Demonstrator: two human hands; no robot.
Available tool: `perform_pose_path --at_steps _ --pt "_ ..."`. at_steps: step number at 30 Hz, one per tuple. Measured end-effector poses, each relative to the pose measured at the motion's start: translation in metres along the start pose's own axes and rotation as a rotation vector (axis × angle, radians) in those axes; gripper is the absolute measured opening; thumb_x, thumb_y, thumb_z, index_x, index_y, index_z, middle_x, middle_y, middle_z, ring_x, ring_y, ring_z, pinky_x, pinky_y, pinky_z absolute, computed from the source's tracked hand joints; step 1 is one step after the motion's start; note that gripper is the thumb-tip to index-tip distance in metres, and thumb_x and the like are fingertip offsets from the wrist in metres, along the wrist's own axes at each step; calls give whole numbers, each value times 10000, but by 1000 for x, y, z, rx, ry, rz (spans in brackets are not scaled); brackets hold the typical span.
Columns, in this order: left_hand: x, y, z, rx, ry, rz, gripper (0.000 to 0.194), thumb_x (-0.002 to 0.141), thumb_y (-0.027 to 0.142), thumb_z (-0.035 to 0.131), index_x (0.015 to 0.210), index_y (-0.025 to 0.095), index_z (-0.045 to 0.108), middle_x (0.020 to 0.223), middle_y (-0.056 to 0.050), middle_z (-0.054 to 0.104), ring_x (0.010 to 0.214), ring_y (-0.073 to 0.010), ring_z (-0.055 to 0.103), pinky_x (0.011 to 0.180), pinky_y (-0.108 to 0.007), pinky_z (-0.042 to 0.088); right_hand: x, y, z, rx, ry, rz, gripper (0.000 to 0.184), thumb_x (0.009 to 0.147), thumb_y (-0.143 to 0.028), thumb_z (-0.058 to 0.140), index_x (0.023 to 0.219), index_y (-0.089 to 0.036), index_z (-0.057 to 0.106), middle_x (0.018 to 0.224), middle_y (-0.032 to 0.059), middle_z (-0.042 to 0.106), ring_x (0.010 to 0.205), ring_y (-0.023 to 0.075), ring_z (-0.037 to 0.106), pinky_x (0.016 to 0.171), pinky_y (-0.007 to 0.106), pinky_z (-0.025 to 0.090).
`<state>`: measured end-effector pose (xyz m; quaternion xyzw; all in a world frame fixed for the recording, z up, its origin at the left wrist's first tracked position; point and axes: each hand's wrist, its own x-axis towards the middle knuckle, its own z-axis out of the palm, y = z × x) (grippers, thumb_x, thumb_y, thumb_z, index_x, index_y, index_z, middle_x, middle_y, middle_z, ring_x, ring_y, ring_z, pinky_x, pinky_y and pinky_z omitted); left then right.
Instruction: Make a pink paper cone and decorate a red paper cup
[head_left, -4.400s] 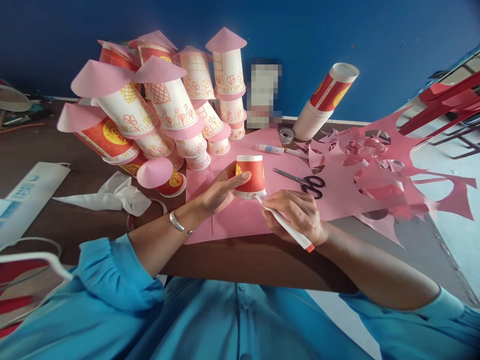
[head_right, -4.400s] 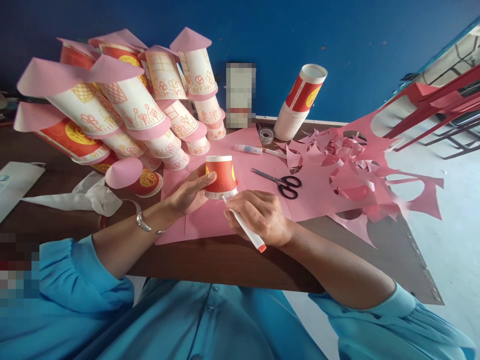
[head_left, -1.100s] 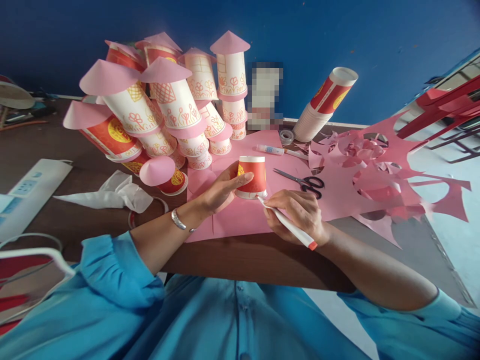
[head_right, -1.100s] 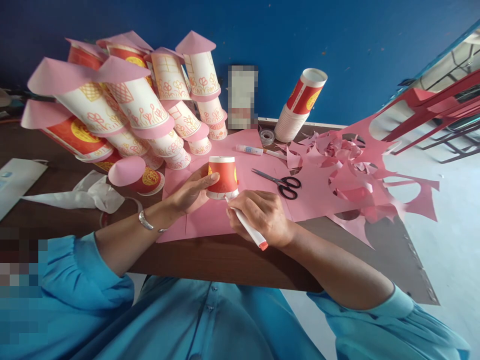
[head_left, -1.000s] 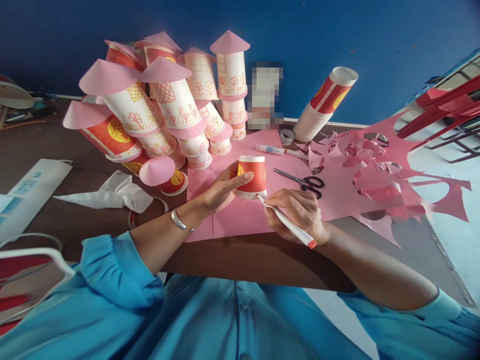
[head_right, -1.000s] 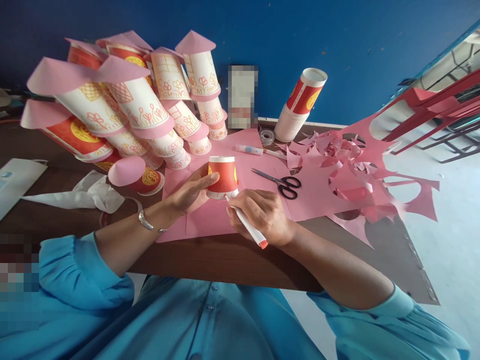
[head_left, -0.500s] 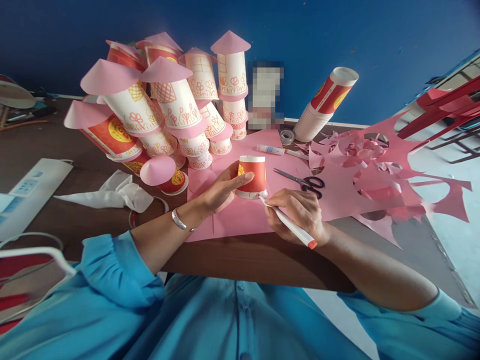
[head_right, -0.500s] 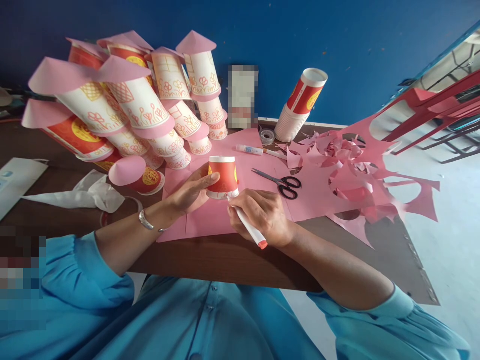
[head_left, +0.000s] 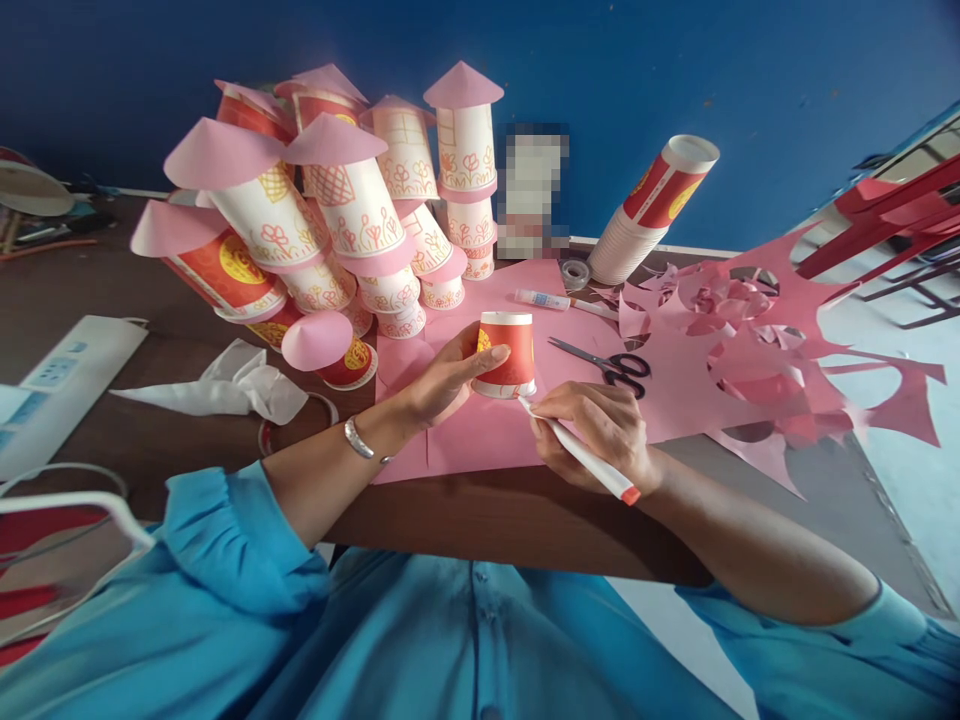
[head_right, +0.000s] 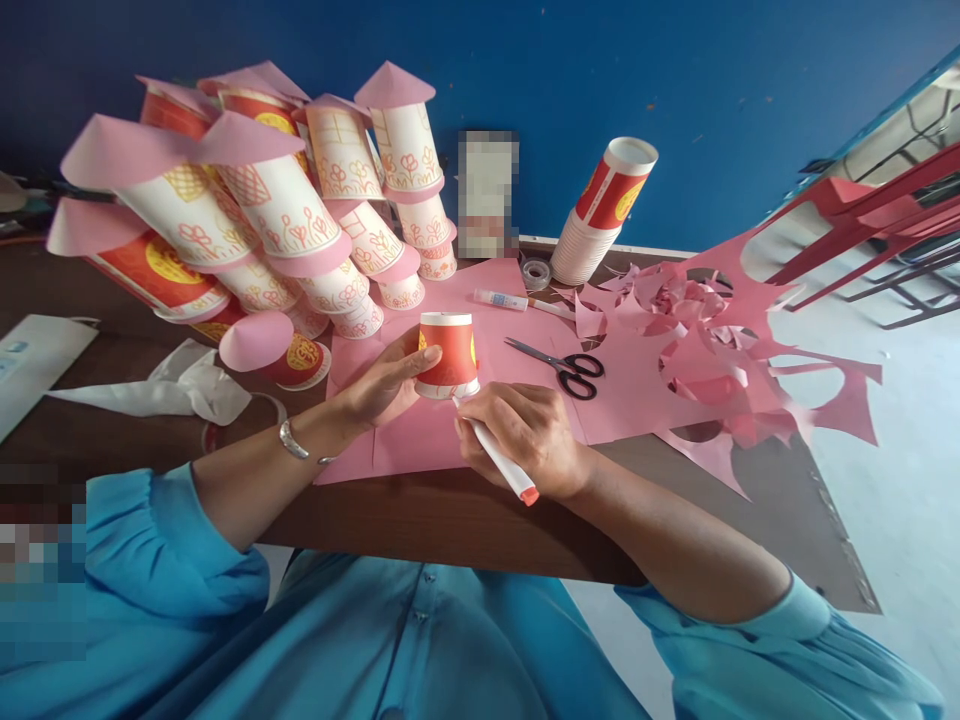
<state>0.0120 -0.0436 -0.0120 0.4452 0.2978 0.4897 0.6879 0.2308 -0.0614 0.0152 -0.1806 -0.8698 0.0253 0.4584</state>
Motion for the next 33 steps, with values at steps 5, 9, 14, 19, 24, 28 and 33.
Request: perform_pose_path --at_steps 5,9,14,19,24,28,33 --pt "0 -1 0 -1 5 3 439 918 542 884 1127 215 680 975 -22 718 885 -188 659 849 -338 535 -1 0 1 6 -16 2 229 965 -52 649 1043 -259 588 730 -41 724 581 151 711 563 264 553" --pt "0 1 1 14 0 6 449 905 557 892 1107 213 687 949 -25 722 885 -194 670 840 -339 531 -2 0 3 14 -4 9 241 955 -41 660 1044 -254 591 732 -39 723 585 159 718 561 267 552" --pt "0 2 3 39 -17 11 462 900 571 891 1101 211 684 982 -52 756 983 -241 715 846 -349 528 -2 1 3 3 -4 14 248 956 -47 673 1072 -259 612 770 -31 759 619 168 748 590 270 577" --pt "1 0 2 53 -18 28 487 890 580 895 1138 209 699 982 -56 767 979 -246 727 843 -352 534 -1 2 2 -15 -11 5 223 978 -66 669 1054 -265 604 777 -30 757 630 163 754 596 271 597" --pt "1 -2 -1 87 -20 30 508 907 587 880 1179 191 716 974 -64 771 907 -213 696 823 -340 517 -1 3 1 19 -29 -2 246 962 -41 667 1060 -256 596 775 -23 753 633 166 753 589 271 597" --pt "1 -1 -1 86 -17 35 485 900 570 891 1144 190 712 954 -57 765 852 -194 670 839 -343 524 -2 3 1 28 -46 -2 279 928 -22 658 1073 -254 609 764 -33 756 625 170 753 581 269 575" --pt "1 0 0 87 -8 32 474 890 548 903 1145 201 704 939 -48 753 881 -211 683 849 -352 542 -3 2 0 22 -74 7 284 912 -13 641 1043 -260 590 741 -44 745 601 163 736 572 266 558"
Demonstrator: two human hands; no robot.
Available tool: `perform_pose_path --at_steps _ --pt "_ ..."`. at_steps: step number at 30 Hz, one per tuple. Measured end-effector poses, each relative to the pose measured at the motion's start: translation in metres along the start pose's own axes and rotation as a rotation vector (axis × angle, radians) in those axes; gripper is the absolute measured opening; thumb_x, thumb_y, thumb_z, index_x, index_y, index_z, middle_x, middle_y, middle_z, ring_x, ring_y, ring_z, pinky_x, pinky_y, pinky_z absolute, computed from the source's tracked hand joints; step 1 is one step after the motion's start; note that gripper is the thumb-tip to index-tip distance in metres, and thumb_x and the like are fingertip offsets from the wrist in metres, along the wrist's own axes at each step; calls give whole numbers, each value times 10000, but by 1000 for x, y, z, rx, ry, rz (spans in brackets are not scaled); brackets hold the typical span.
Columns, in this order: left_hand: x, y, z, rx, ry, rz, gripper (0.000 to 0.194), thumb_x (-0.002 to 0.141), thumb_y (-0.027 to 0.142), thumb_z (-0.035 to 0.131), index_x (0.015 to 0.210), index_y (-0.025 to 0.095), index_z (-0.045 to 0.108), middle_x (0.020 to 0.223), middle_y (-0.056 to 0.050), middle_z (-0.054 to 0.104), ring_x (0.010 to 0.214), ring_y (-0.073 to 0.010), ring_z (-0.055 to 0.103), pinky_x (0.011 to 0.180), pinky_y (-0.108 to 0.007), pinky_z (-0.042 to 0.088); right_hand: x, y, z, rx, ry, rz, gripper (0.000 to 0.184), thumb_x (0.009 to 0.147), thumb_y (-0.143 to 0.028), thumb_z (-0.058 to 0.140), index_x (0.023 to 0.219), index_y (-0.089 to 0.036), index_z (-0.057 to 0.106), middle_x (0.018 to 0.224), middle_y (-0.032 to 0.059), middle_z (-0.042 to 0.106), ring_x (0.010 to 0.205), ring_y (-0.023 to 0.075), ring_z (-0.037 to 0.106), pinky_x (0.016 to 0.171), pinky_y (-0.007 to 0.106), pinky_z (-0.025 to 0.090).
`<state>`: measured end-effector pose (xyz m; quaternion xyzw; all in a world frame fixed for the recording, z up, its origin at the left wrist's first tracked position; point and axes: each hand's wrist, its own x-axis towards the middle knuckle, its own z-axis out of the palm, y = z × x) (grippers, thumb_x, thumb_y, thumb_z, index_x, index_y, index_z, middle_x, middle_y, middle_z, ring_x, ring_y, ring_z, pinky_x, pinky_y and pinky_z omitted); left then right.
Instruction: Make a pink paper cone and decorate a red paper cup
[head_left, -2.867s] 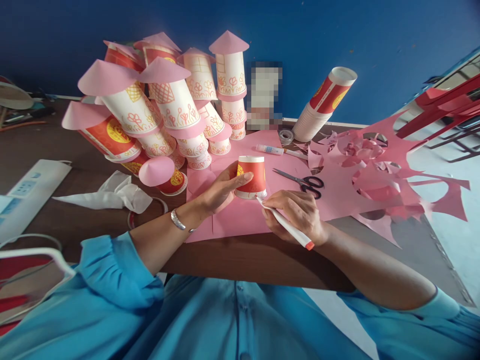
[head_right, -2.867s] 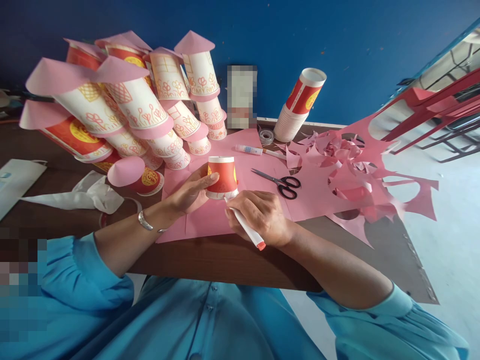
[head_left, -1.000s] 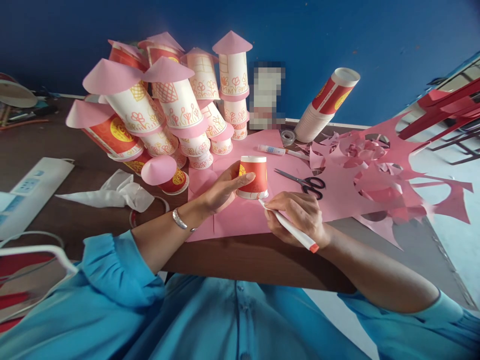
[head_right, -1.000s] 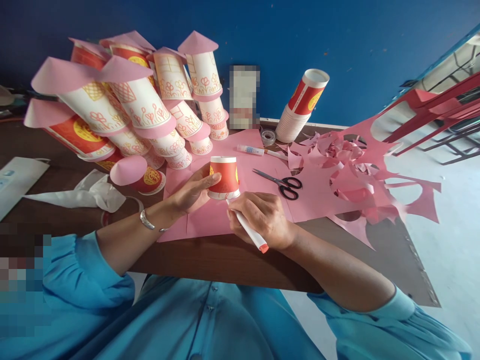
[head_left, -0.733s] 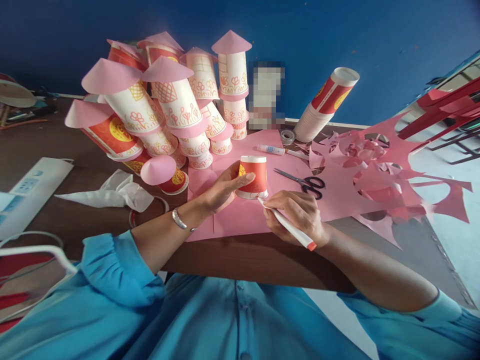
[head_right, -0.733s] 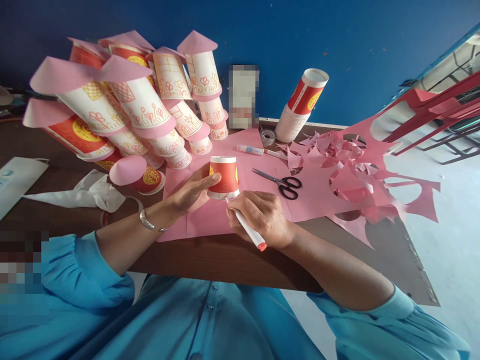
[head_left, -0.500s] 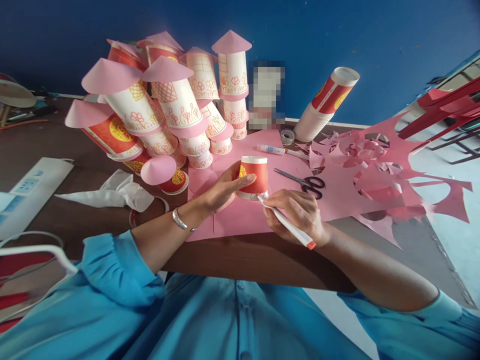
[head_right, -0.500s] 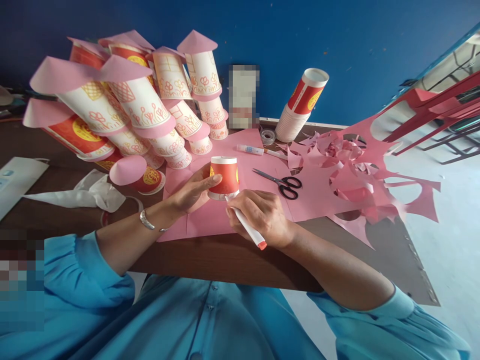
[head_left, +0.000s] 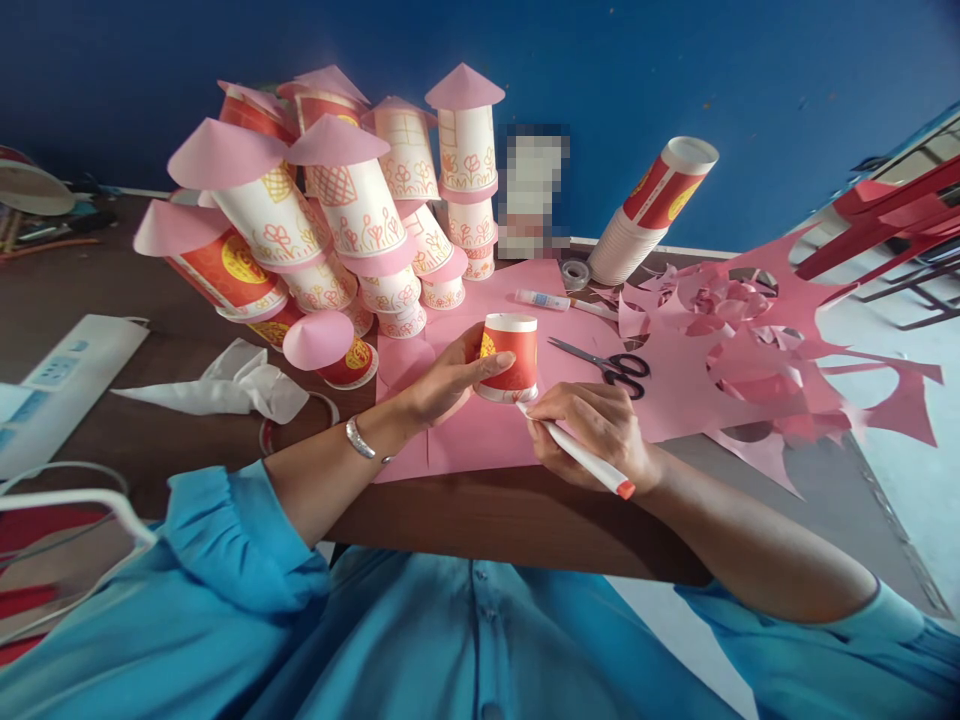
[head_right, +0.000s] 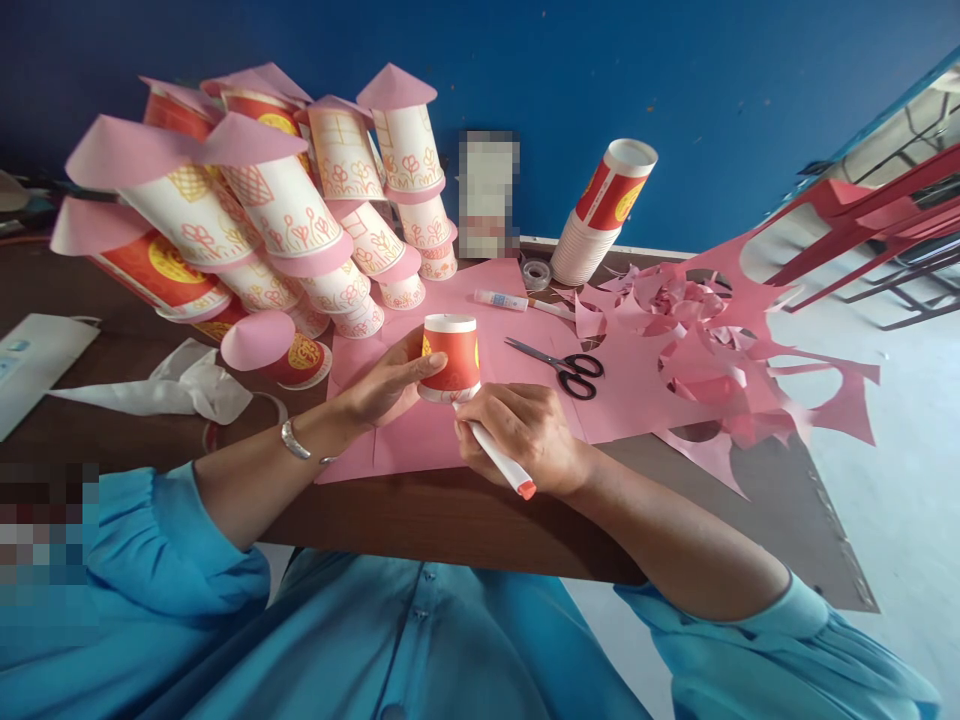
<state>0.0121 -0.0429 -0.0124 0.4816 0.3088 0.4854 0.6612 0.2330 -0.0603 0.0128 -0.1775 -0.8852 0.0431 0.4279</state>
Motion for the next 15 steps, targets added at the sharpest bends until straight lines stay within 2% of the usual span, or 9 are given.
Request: perform_pose_path --at_steps 5,10,15 --pt "0 -2 -1 6 11 8 470 899 538 900 1172 209 704 953 -48 762 898 -214 696 885 -365 547 1 -1 0 7 -3 6 275 926 -9 627 1026 -258 565 730 -46 731 560 144 696 543 260 526" --pt "0 -1 -1 -73 26 -24 451 909 552 873 1157 213 709 990 -53 774 946 -236 725 872 -366 553 3 0 0 22 68 -37 257 936 -27 657 1061 -245 602 742 -30 738 589 168 729 563 275 567" --pt "1 1 -4 -122 0 -51 453 914 507 821 1211 178 728 1107 -104 794 1051 -282 753 946 -422 591 3 1 0 12 105 -52 229 969 -59 662 1093 -247 621 776 -15 757 615 175 746 581 282 592"
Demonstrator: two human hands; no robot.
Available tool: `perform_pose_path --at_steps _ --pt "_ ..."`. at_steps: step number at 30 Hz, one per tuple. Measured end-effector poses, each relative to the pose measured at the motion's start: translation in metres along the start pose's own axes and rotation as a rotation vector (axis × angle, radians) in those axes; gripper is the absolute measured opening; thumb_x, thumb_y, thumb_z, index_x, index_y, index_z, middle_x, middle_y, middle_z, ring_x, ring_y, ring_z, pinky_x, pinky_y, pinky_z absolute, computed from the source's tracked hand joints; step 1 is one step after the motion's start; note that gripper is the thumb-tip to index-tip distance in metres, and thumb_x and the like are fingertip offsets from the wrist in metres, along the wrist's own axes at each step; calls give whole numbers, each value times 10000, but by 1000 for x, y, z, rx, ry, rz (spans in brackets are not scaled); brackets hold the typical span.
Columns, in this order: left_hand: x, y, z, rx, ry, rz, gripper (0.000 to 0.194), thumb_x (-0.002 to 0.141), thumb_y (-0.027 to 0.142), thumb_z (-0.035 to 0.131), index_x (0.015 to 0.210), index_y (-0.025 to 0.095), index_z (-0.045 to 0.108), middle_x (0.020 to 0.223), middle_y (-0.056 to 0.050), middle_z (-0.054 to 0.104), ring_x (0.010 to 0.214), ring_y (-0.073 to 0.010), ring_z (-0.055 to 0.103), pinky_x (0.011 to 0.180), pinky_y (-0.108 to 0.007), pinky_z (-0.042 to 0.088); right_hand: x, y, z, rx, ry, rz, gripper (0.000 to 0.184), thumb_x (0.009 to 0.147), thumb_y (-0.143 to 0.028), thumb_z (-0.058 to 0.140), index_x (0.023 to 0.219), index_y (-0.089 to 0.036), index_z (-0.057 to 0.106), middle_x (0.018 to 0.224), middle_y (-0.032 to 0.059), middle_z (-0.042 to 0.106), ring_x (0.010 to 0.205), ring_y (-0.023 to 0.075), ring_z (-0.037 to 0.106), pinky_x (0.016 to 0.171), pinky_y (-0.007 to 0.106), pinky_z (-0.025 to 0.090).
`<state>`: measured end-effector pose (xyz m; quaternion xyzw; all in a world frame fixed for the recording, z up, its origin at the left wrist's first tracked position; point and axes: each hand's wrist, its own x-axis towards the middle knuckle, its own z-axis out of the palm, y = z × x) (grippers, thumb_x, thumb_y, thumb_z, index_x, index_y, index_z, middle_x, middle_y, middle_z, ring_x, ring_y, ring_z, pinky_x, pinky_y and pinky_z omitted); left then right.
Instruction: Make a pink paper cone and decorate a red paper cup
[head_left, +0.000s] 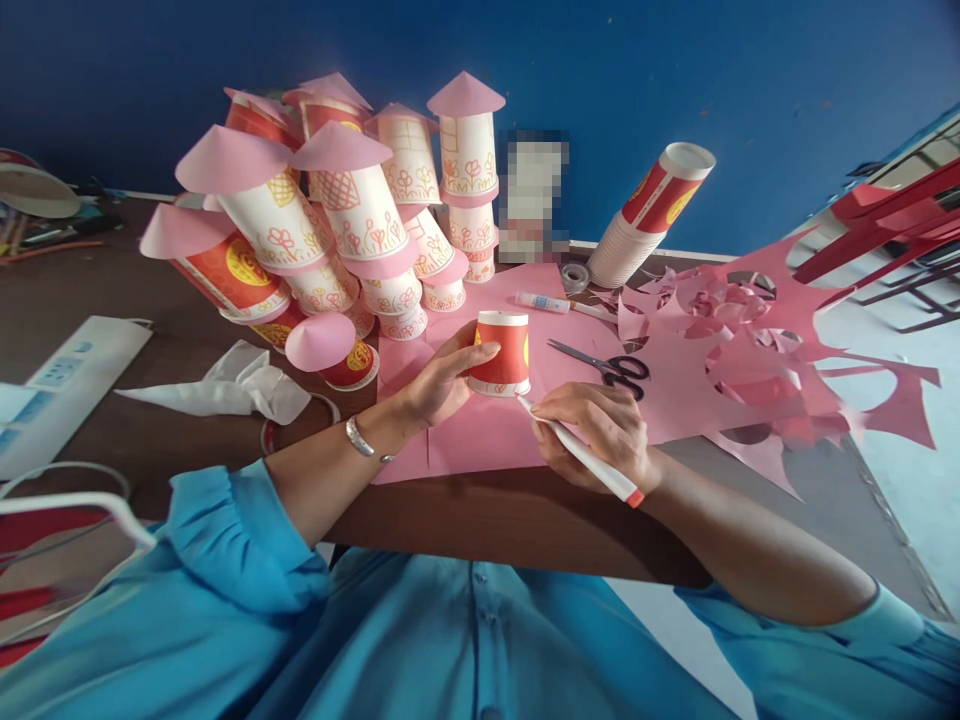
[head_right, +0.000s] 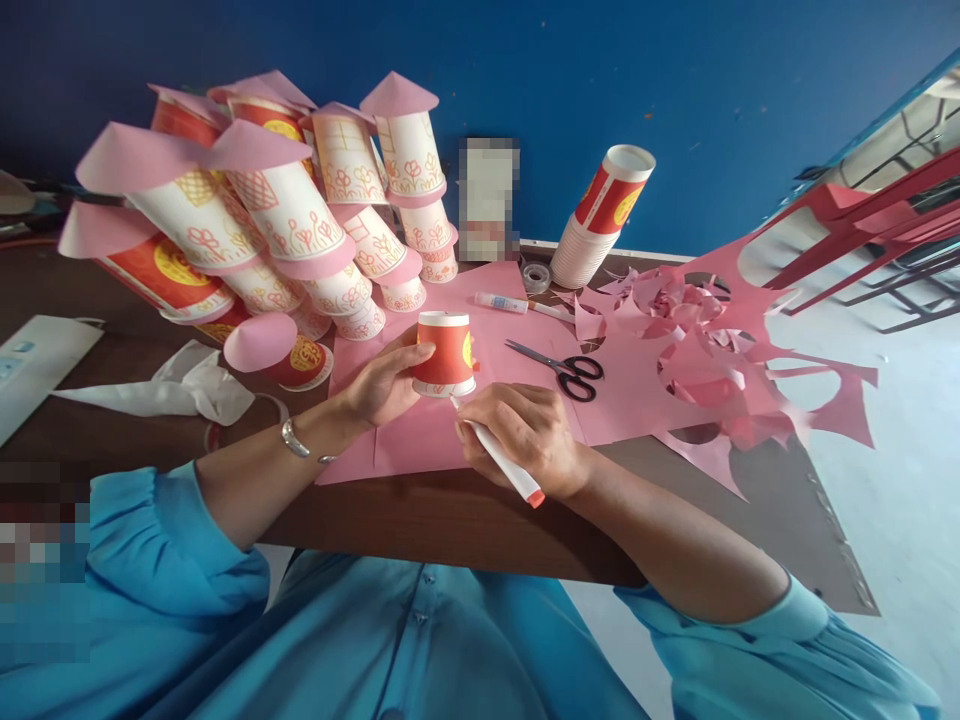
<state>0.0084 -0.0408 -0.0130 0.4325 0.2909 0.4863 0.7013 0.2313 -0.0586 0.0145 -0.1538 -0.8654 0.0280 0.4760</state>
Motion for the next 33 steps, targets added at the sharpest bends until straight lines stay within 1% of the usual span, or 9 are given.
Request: perform_pose_path --at_steps 6,11,14,18,22,27,33 --pt "3 -5 -8 -77 -6 12 419 940 473 771 1239 183 725 1163 -113 794 1071 -280 757 982 -444 610 -1 1 0 -2 -28 0 223 981 -62 668 1111 -237 620 804 2 770 653 176 764 613 280 617" --pt "3 -9 -9 -88 2 15 470 942 549 799 1238 189 738 1178 -110 791 1065 -287 761 981 -449 611 -1 1 1 -8 -32 -5 210 1004 -82 665 1130 -242 617 813 -1 767 665 174 767 616 282 626" --pt "1 -8 -7 -65 10 28 472 924 564 844 1212 207 732 1142 -87 790 1056 -267 760 968 -412 598 -1 1 1 -3 -35 -3 201 1013 -96 662 1140 -246 621 824 -2 773 671 173 772 618 281 630" --pt "-1 -6 -5 -34 21 19 439 884 515 898 1159 225 715 1078 -50 779 960 -230 743 897 -377 588 0 0 1 3 -30 -7 204 1008 -86 663 1139 -238 625 826 2 775 677 175 779 620 280 628" --pt "0 -5 -5 -42 20 -1 433 884 492 884 1178 223 716 1016 -37 754 936 -228 734 866 -373 590 0 0 1 7 -33 -2 200 1015 -93 650 1146 -242 623 825 -1 768 674 170 771 618 276 625" --pt "1 -5 -6 -55 37 -13 420 877 475 883 1162 221 706 1048 -41 761 933 -224 742 880 -379 603 -1 0 1 -2 -41 1 211 1017 -95 650 1160 -247 615 827 -5 765 659 166 759 614 276 621" --pt "-1 -2 -3 -23 19 -7 416 885 478 866 1174 223 706 1001 -36 751 907 -216 732 861 -368 596 -2 0 3 -2 -52 -8 230 1021 -83 646 1183 -240 606 838 1 779 685 172 777 625 278 622"
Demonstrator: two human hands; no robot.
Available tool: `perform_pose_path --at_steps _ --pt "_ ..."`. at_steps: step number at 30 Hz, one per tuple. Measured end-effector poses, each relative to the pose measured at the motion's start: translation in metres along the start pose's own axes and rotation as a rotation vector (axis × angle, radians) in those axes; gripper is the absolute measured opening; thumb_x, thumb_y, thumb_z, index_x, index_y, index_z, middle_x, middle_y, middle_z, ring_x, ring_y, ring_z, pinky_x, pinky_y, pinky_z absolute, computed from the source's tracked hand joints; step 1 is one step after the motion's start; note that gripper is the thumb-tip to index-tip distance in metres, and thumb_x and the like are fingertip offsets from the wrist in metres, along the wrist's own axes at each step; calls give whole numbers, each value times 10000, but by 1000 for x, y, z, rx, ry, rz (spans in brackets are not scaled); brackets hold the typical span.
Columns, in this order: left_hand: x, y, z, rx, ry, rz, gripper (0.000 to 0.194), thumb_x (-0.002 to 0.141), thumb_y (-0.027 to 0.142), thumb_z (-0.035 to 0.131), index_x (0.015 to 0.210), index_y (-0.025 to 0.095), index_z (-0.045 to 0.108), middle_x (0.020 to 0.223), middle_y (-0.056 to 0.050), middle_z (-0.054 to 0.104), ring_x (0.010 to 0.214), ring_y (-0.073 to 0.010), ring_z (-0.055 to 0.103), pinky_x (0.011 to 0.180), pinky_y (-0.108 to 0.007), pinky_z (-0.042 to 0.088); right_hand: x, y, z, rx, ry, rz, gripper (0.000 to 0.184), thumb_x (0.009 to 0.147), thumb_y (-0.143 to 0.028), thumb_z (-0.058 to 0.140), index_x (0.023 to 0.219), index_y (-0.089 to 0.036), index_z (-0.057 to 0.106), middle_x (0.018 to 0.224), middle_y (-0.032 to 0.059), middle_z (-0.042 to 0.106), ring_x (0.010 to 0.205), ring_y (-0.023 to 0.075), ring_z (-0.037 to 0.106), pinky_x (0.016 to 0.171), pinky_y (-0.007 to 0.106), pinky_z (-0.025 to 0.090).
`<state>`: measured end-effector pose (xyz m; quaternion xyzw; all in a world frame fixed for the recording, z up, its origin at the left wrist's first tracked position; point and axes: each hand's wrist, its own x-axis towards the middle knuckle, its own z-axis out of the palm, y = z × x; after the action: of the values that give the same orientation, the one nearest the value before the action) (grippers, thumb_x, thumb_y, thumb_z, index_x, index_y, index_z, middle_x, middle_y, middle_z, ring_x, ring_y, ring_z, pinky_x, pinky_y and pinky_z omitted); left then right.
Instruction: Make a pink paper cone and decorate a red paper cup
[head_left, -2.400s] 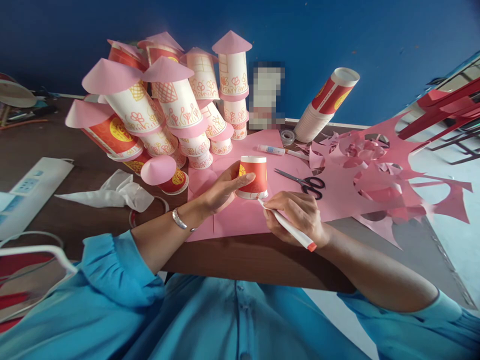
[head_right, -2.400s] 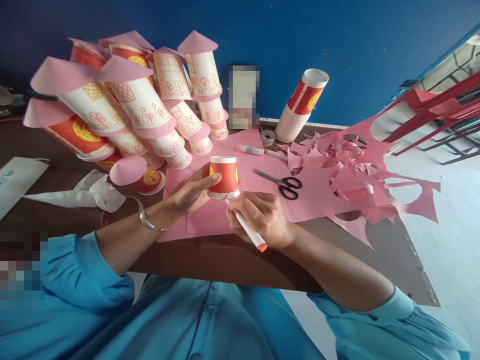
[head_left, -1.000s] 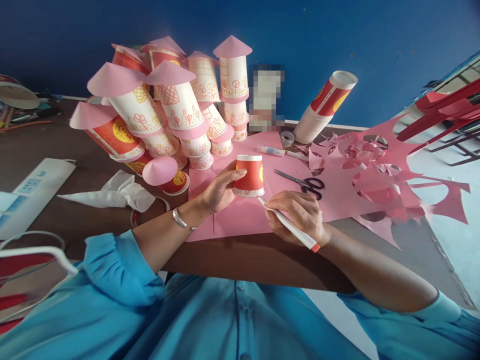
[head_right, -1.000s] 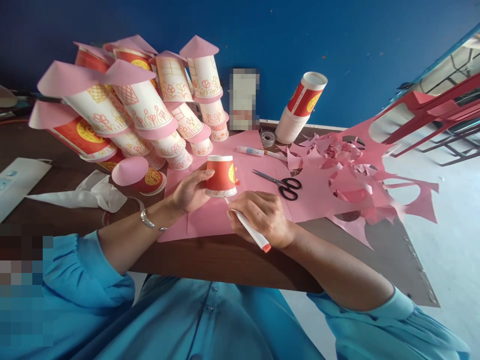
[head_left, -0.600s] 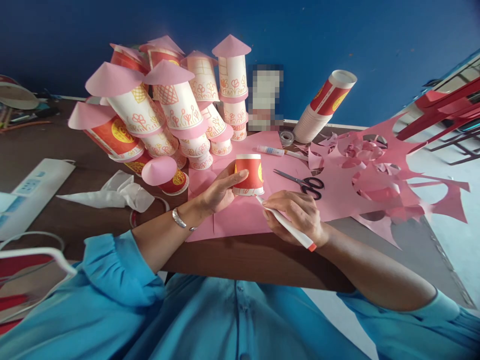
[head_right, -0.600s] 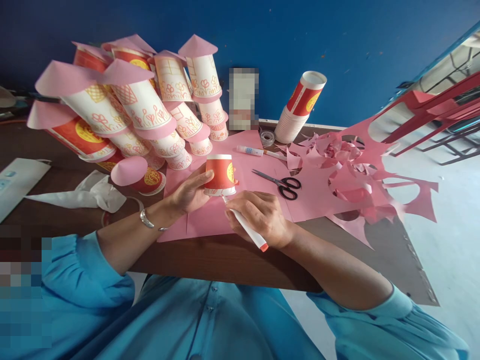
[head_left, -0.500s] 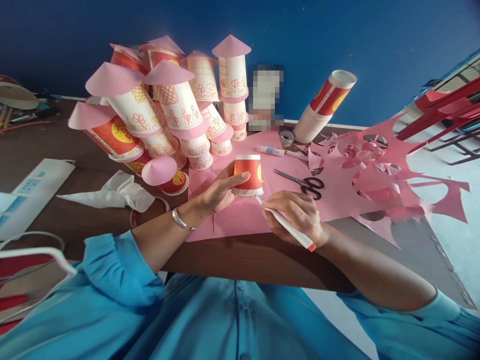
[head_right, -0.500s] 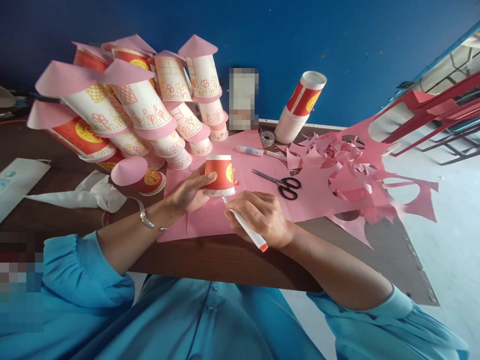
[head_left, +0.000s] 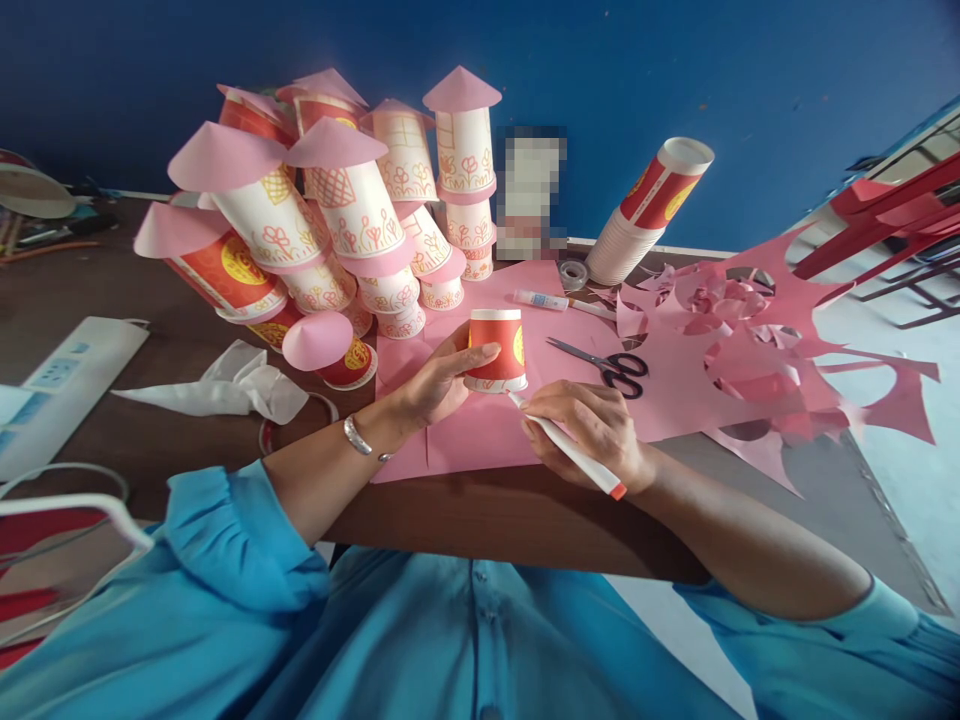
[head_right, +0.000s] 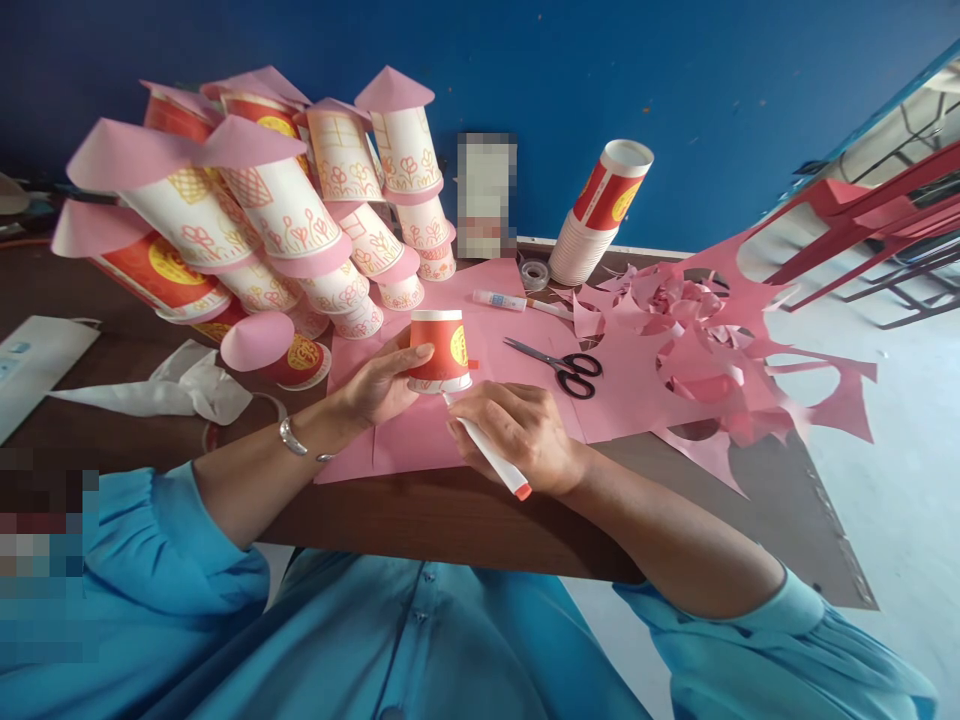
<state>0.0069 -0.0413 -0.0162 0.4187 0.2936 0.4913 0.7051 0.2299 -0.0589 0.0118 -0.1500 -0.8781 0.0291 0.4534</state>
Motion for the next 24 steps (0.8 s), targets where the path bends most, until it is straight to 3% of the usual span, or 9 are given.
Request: perform_pose_path --at_steps 12,24 --pt "0 1 3 19 3 32 394 871 485 886 1109 221 716 905 -11 710 835 -183 664 821 -340 561 -3 1 2 -4 -32 28 182 1036 -111 645 1146 -253 615 855 -2 797 713 169 790 652 284 629" --pt "-1 2 4 21 -5 9 426 877 496 883 1151 234 691 1026 -33 755 922 -222 738 896 -398 608 -2 2 0 -43 -3 71 201 992 -71 664 1081 -245 613 819 -11 771 627 162 740 589 276 572"
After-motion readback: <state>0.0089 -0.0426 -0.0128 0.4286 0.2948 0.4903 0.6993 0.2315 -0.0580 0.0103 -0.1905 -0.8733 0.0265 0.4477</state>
